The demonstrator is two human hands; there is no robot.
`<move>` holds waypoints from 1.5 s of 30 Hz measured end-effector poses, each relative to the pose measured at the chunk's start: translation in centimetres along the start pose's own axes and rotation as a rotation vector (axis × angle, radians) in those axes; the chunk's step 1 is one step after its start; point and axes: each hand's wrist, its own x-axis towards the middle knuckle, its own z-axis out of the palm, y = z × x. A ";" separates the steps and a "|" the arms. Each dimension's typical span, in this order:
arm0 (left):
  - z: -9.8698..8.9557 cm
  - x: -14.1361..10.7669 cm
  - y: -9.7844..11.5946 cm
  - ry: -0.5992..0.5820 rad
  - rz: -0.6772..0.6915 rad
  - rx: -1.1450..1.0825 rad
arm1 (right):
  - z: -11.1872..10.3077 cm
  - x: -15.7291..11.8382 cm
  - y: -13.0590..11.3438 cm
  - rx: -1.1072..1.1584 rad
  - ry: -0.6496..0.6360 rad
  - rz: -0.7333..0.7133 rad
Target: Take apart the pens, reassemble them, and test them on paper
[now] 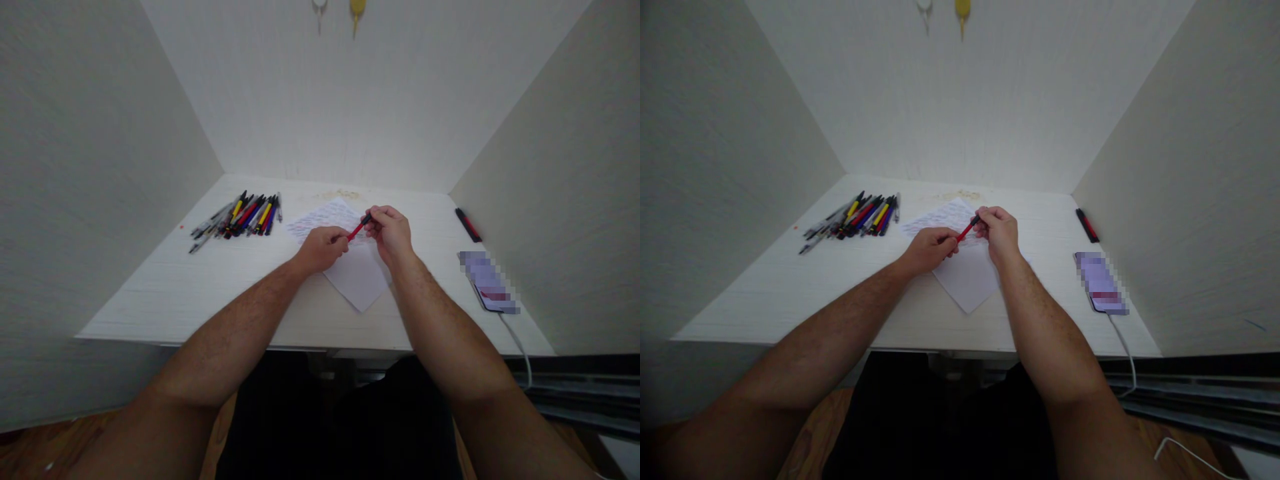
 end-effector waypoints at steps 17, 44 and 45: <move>-0.3 0.3 -0.4 0.130 0.041 0.011 | -0.1 0.2 0.5 0.021 -0.039 -0.009; 0.2 0.5 -0.5 0.005 -0.075 -0.289 | 0.1 -0.1 0.3 -0.005 -0.054 -0.002; 0.1 0.5 -0.5 0.039 -0.047 -0.238 | 0.1 -0.1 0.3 -0.005 -0.054 -0.003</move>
